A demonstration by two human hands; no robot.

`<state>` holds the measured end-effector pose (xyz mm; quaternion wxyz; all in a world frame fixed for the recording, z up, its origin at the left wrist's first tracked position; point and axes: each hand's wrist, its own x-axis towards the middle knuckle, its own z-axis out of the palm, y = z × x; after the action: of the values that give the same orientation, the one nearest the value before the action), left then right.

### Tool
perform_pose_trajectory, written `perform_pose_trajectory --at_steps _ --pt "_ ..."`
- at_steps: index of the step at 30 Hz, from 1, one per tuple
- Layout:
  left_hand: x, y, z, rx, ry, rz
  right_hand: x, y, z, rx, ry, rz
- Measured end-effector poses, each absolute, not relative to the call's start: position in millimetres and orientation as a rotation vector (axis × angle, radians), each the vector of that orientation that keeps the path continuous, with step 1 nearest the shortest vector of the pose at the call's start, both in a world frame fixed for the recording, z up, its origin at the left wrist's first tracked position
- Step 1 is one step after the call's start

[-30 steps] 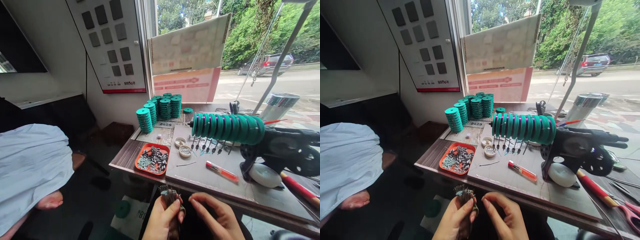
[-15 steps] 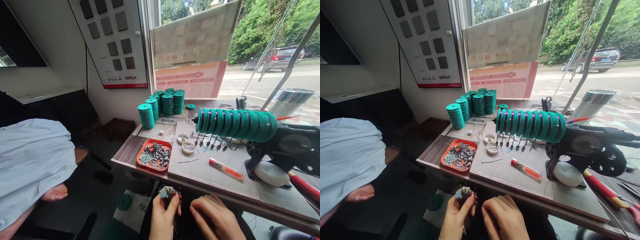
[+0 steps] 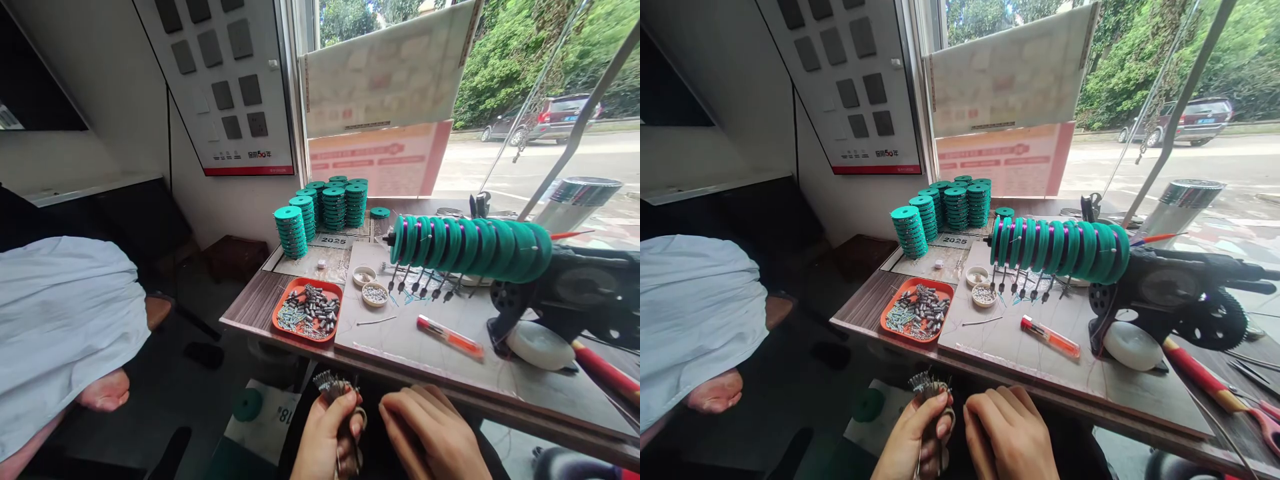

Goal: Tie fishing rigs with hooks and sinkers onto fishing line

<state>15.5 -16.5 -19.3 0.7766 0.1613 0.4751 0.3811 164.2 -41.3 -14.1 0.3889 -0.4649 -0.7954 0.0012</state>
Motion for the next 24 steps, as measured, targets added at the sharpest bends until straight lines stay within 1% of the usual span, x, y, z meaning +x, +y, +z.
perform_pose_trajectory --at_steps 7,17,20,24 --pt "15 -16 -18 0.327 0.998 0.808 162 -40 -13 -1.192 -2.012 -0.062" --pt "16 -18 -17 0.335 1.015 0.790 161 -41 -17 -1.207 -2.006 -0.060" --pt "17 -19 -25 0.401 1.025 0.893 161 -40 -18 -1.206 -2.022 -0.082" --pt "19 -22 -42 0.621 1.062 1.167 159 -38 -21 -1.202 -2.026 -0.096"
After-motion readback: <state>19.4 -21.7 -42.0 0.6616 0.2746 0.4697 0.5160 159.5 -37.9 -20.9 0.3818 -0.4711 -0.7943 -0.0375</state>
